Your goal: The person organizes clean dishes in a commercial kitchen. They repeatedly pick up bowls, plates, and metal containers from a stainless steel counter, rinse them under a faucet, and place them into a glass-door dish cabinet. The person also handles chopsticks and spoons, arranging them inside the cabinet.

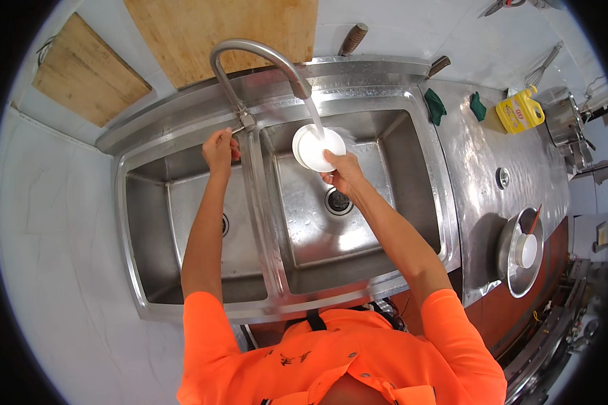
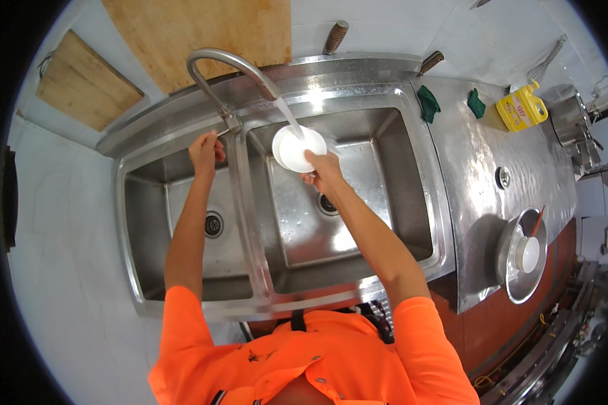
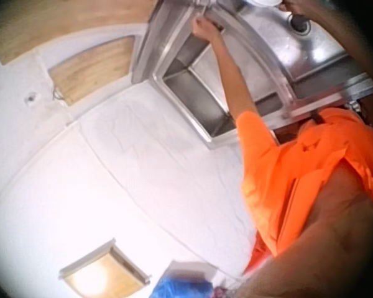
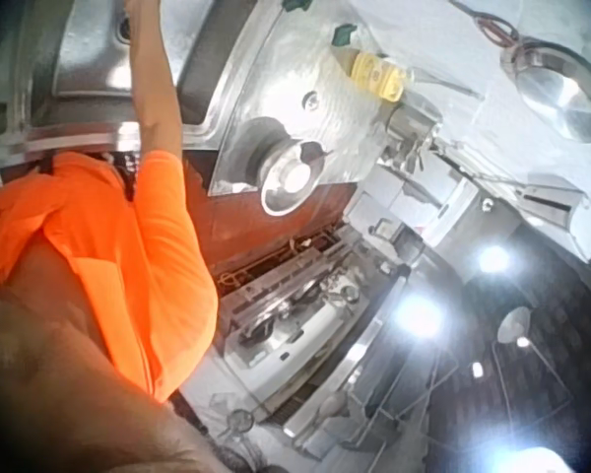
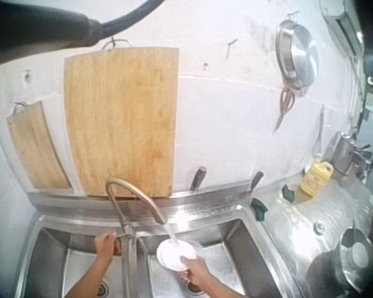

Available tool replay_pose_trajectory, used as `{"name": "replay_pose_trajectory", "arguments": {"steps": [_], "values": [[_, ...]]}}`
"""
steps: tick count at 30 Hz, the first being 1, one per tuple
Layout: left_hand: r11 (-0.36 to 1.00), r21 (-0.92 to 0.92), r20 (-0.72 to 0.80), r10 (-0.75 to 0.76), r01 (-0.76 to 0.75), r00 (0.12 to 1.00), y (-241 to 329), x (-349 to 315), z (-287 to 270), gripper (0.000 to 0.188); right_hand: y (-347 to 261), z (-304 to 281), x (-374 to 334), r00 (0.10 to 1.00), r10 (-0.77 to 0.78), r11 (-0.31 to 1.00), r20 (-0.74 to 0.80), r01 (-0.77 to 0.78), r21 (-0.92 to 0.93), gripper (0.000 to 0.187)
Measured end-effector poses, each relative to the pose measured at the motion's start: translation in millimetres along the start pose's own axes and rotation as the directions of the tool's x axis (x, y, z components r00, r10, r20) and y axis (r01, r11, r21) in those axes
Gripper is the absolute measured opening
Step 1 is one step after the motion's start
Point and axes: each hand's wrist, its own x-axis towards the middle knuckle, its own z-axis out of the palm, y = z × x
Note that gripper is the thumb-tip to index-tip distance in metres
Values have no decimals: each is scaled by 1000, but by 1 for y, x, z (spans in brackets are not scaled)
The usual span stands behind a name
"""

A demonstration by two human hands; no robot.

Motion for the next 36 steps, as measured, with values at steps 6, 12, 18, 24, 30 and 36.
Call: {"name": "replay_pose_trajectory", "arguments": {"steps": [6, 12, 18, 24, 30, 36], "values": [[991, -97, 16, -90, 91, 996, -4, -2, 0, 19, 15, -23, 16, 984, -158, 987, -80, 155, -41, 32], [998, 24, -59, -50, 51, 997, 2, -6, 6, 17, -6, -49, 20, 962, -169, 981, -215, 144, -128, 26], [985, 164, -13, 61, -58, 998, 26, -7, 12, 17, 6, -59, 16, 967, 247, 961, -58, -237, 143, 19], [888, 371, 53, 270, -270, 961, 35, -5, 19, 18, 22, -73, 12, 923, 376, 863, -74, -321, 389, 18], [708, 571, 101, 442, -416, 891, 29, 8, 24, 17, 11, -82, 9, 946, 283, 936, -156, -236, 262, 20], [710, 574, 105, 430, -407, 897, 21, 15, 24, 16, 3, -66, 22, 961, 275, 897, -27, -247, 366, 25]]}}
